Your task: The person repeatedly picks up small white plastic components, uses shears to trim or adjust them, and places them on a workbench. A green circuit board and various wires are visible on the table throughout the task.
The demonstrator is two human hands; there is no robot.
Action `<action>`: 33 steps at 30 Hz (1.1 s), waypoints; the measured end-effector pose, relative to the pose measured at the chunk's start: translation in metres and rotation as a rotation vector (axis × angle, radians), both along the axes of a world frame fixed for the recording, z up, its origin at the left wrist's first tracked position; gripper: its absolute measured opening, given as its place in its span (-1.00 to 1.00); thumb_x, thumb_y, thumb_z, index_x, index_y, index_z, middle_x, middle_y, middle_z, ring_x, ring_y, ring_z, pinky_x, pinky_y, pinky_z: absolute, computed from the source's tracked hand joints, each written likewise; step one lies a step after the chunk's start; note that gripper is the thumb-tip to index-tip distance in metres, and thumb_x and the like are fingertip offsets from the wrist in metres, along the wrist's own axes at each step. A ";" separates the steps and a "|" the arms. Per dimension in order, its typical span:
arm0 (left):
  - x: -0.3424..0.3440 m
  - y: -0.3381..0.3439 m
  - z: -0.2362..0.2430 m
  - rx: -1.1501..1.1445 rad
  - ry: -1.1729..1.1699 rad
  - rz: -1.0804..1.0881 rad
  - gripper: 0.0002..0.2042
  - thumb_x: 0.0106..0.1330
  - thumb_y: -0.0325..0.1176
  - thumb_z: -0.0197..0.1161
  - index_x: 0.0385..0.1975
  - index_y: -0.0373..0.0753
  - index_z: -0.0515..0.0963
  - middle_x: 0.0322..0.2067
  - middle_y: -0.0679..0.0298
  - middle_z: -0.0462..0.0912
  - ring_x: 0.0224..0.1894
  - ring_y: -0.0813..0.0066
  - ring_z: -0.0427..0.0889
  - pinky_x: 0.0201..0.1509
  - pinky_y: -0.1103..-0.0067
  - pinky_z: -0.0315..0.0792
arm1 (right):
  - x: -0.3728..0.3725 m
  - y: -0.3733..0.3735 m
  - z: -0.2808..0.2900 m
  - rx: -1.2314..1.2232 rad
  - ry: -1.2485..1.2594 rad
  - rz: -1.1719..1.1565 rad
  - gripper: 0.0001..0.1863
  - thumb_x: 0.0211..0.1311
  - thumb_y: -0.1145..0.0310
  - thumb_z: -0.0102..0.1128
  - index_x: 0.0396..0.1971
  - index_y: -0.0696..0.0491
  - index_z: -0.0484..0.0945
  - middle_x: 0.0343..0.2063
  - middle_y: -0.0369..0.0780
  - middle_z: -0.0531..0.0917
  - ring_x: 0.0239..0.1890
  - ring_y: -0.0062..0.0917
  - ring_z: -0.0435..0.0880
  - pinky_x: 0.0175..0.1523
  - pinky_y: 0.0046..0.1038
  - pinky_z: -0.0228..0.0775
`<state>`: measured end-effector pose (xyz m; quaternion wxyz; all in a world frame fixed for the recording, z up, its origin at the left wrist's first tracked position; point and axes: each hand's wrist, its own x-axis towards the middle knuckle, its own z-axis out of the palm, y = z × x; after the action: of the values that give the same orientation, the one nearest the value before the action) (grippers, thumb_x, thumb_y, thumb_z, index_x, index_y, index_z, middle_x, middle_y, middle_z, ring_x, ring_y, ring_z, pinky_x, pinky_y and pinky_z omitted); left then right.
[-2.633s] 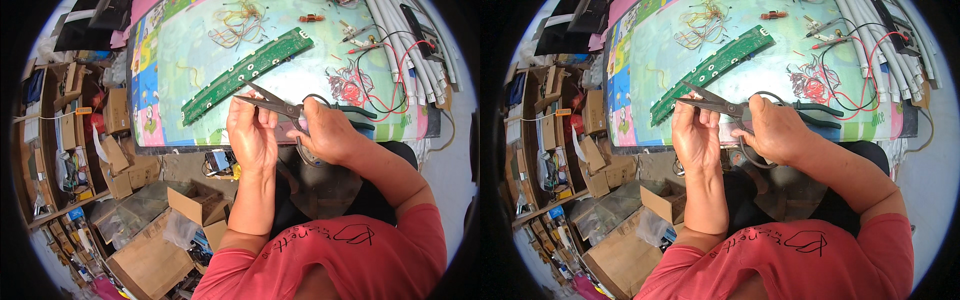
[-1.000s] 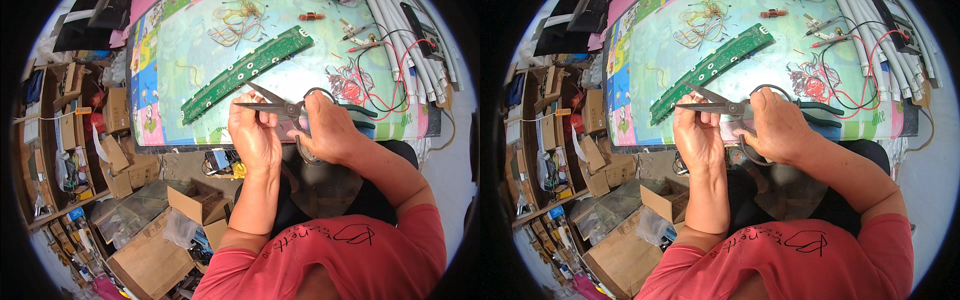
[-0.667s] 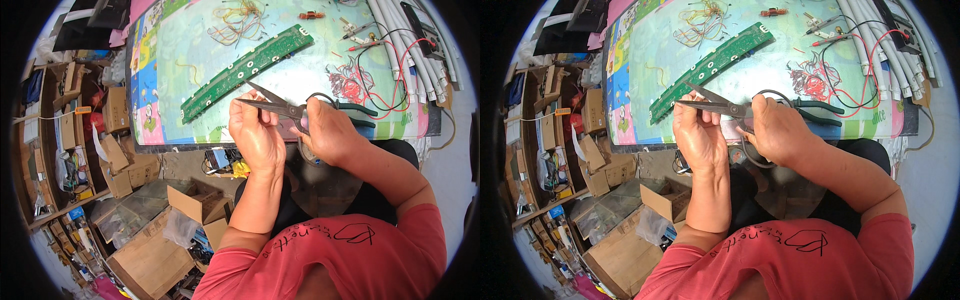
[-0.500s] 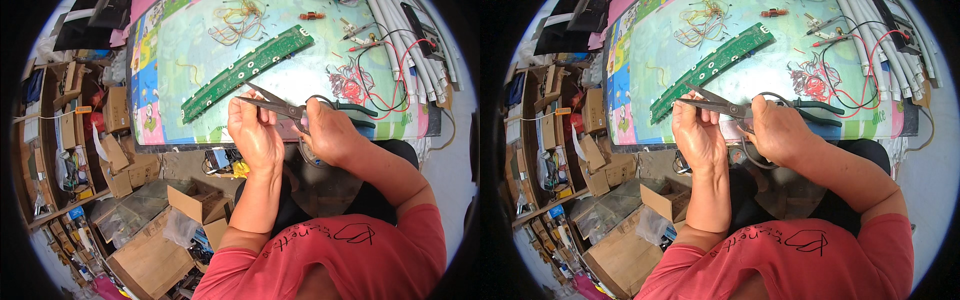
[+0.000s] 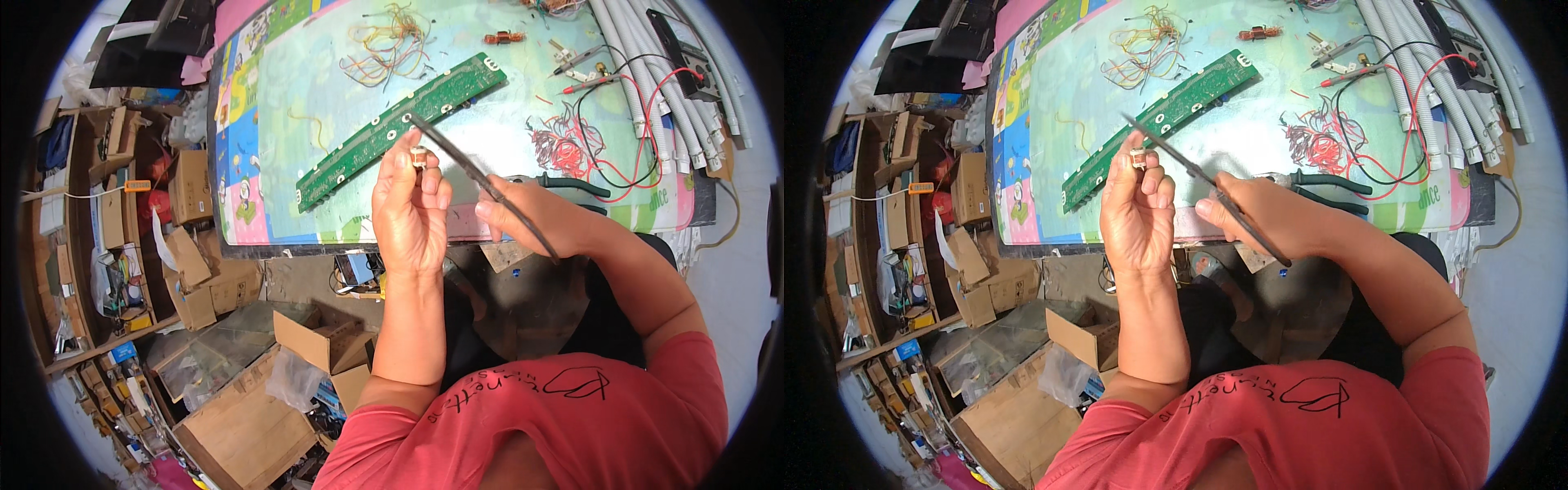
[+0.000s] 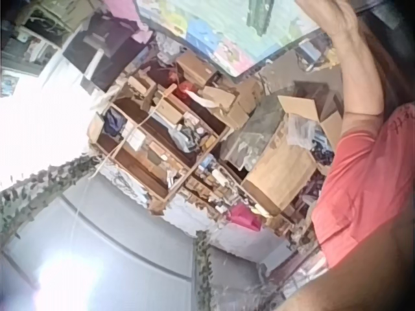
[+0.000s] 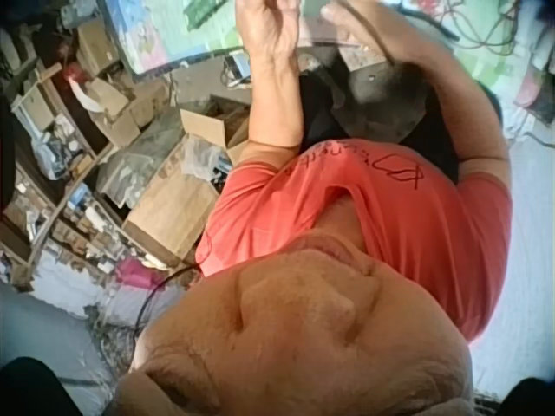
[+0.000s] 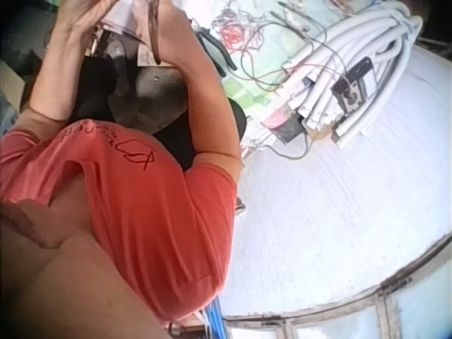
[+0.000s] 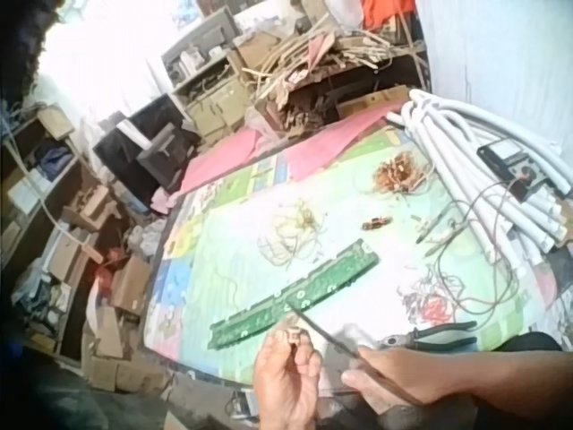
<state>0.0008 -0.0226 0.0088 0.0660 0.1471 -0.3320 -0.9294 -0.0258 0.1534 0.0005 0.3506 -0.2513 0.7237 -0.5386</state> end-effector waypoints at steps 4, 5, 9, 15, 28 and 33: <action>-0.002 -0.006 0.002 0.014 0.067 0.002 -0.71 0.37 -0.43 0.06 0.01 -0.44 0.36 -0.38 0.22 0.46 -0.49 0.60 0.32 -0.52 0.68 0.29 | -0.004 0.009 0.005 -0.142 -0.369 0.146 -0.39 0.37 -0.17 -0.33 -0.38 0.15 0.39 -0.60 -0.23 0.53 -0.60 -0.57 0.47 -0.42 -0.52 0.29; -0.003 -0.007 0.001 0.007 0.092 0.010 -0.72 0.38 -0.43 0.05 0.01 -0.44 0.36 -0.38 0.22 0.47 -0.48 0.60 0.34 -0.51 0.69 0.31 | -0.003 0.009 0.003 -0.212 -0.487 0.203 -0.36 0.36 -0.21 -0.36 -0.39 0.14 0.40 -0.59 -0.23 0.53 -0.61 -0.59 0.45 -0.43 -0.55 0.28; -0.004 -0.018 -0.003 0.005 0.154 0.017 -0.75 0.38 -0.47 0.04 -0.01 -0.46 0.37 -0.31 0.22 0.52 -0.39 0.60 0.46 -0.37 0.75 0.42 | 0.013 0.004 0.008 -0.408 -0.878 0.315 -0.13 0.19 -0.46 -0.49 -0.45 0.18 0.37 -0.64 -0.23 0.45 -0.76 -0.65 0.27 -0.63 -0.63 0.15; -0.004 -0.027 -0.004 -0.011 0.205 0.061 -0.79 0.35 -0.49 0.08 -0.08 -0.44 0.41 -0.32 0.16 0.55 -0.37 0.57 0.49 -0.28 0.74 0.45 | 0.014 0.001 0.004 -0.451 -0.996 0.365 -0.05 0.13 -0.50 -0.57 -0.57 0.23 0.37 -0.81 -0.31 0.30 -0.82 -0.70 0.18 -0.71 -0.65 0.07; -0.005 -0.029 -0.005 0.002 0.233 0.090 -0.81 0.35 -0.49 0.10 -0.12 -0.45 0.42 -0.31 0.15 0.56 -0.25 0.50 0.57 -0.19 0.67 0.50 | 0.012 0.004 -0.003 -0.497 -1.052 0.419 -0.20 0.20 -0.44 -0.53 -0.39 0.11 0.31 -0.60 -0.14 0.51 -0.79 -0.70 0.21 -0.71 -0.64 0.06; -0.005 -0.026 0.000 -0.057 0.157 0.179 -0.78 0.35 -0.47 0.09 -0.09 -0.46 0.41 -0.32 0.16 0.55 -0.30 0.52 0.55 -0.24 0.65 0.49 | 0.013 0.001 0.003 -0.464 -1.029 0.390 -0.10 0.22 -0.44 -0.52 -0.59 0.20 0.41 -0.83 -0.30 0.30 -0.82 -0.66 0.21 -0.67 -0.63 0.11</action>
<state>-0.0044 -0.0487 0.0084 0.1785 0.1012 -0.3375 -0.9187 -0.0123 0.1546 0.0033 0.6847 -0.1562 0.2647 -0.6609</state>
